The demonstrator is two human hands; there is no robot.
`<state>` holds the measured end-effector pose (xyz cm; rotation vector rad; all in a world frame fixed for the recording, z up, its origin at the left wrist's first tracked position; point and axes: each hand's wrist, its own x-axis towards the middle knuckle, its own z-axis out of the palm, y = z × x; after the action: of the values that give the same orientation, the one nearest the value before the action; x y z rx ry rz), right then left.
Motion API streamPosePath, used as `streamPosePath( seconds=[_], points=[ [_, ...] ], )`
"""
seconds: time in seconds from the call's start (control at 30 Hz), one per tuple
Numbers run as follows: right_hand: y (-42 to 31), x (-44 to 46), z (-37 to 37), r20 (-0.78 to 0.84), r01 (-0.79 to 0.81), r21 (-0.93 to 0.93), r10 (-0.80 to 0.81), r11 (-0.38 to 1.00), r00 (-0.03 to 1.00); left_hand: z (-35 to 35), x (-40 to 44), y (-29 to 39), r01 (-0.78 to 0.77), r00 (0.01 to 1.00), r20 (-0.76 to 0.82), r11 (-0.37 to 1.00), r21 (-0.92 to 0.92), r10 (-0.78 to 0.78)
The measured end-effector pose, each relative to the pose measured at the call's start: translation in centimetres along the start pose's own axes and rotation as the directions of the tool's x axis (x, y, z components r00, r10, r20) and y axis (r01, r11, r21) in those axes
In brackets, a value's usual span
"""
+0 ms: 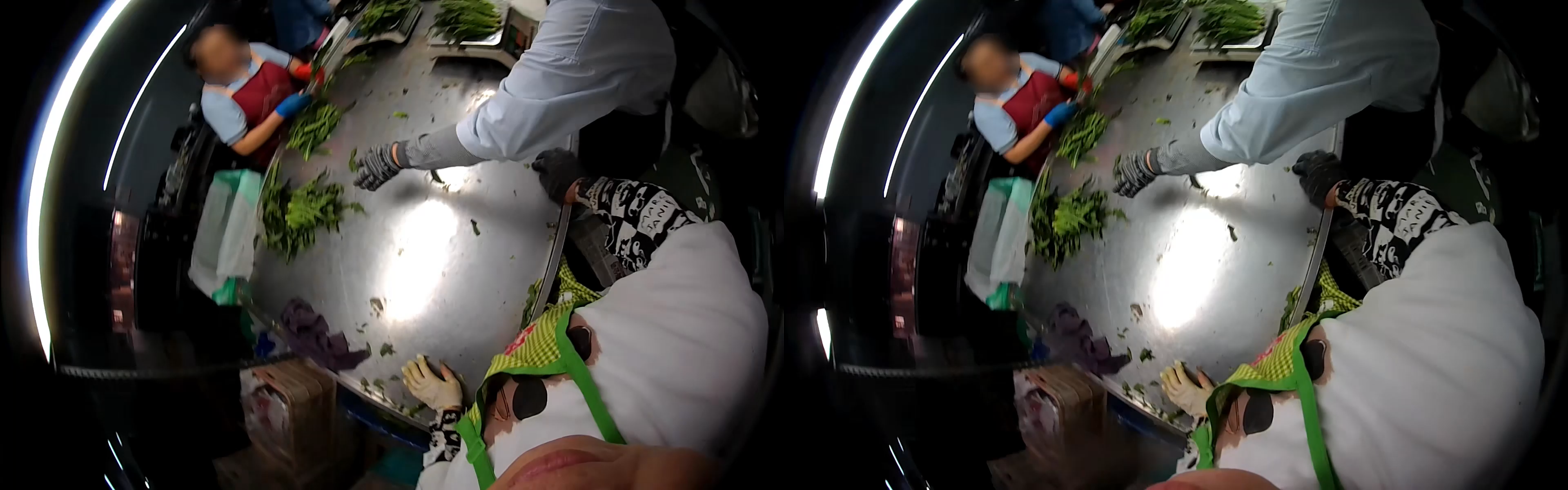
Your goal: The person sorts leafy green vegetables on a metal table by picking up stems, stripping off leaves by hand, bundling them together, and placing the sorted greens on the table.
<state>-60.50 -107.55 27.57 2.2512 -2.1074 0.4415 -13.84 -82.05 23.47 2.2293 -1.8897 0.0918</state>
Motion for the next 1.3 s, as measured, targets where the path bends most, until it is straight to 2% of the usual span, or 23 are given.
streamPosePath(
  seconds=[0.03, 0.1, 0.27, 0.43, 0.53, 0.6, 0.7, 0.8, 1.0, 1.3],
  points=[
    [-0.2, 0.4, -0.4, 0.038, 0.007, -0.001, -0.007, 1.000, 0.999, 0.2, -0.1, -0.2, -0.003, 1.000, -0.003, 1.000, 0.015, 0.003],
    [0.1, 0.6, 0.3, -0.028, 0.032, 0.054, -0.031, 0.998, 0.999, -0.6, 0.2, 0.1, -0.001, 1.000, 0.028, 0.998, 0.059, 0.000],
    [0.4, 0.6, 1.0, -0.067, 0.063, 0.061, -0.059, 0.996, 0.996, -0.3, 0.1, -0.2, -0.013, 1.000, 0.022, 0.999, 0.043, 0.012],
    [1.4, 1.2, 2.3, 0.012, 0.095, 0.029, -0.095, 0.995, 0.995, -0.7, 0.3, -0.1, -0.008, 0.999, 0.037, 1.000, 0.024, 0.008],
    [2.4, 1.4, 3.3, 0.107, 0.023, 0.055, -0.029, 0.998, 0.994, -0.6, 0.3, -0.2, -0.016, 0.999, 0.029, 1.000, 0.022, 0.015],
    [2.0, 1.2, 3.4, 0.015, 0.035, 0.040, -0.036, 0.999, 0.999, -0.8, 0.3, -0.5, -0.028, 0.999, 0.022, 0.999, 0.016, 0.027],
    [1.3, 1.2, 3.1, -0.026, 0.043, 0.042, -0.042, 0.998, 0.999, -0.7, 0.4, -1.3, 0.029, 0.999, -0.024, 0.972, -0.232, -0.035],
    [0.7, 0.8, 2.8, -0.031, 0.039, 0.046, -0.038, 0.998, 0.999, -0.5, 0.2, -1.1, -0.023, 0.997, -0.083, 0.987, -0.157, 0.011],
    [1.0, 0.5, 3.0, -0.029, 0.044, 0.041, -0.043, 0.998, 0.999, -0.8, 0.5, -0.4, -0.038, 0.999, -0.003, 0.999, 0.000, 0.038],
    [1.0, 0.4, 3.2, -0.050, 0.058, 0.026, -0.056, 0.998, 0.997, -0.3, 0.3, -0.5, -0.027, 0.999, 0.048, 0.999, 0.038, 0.026]
  ],
)
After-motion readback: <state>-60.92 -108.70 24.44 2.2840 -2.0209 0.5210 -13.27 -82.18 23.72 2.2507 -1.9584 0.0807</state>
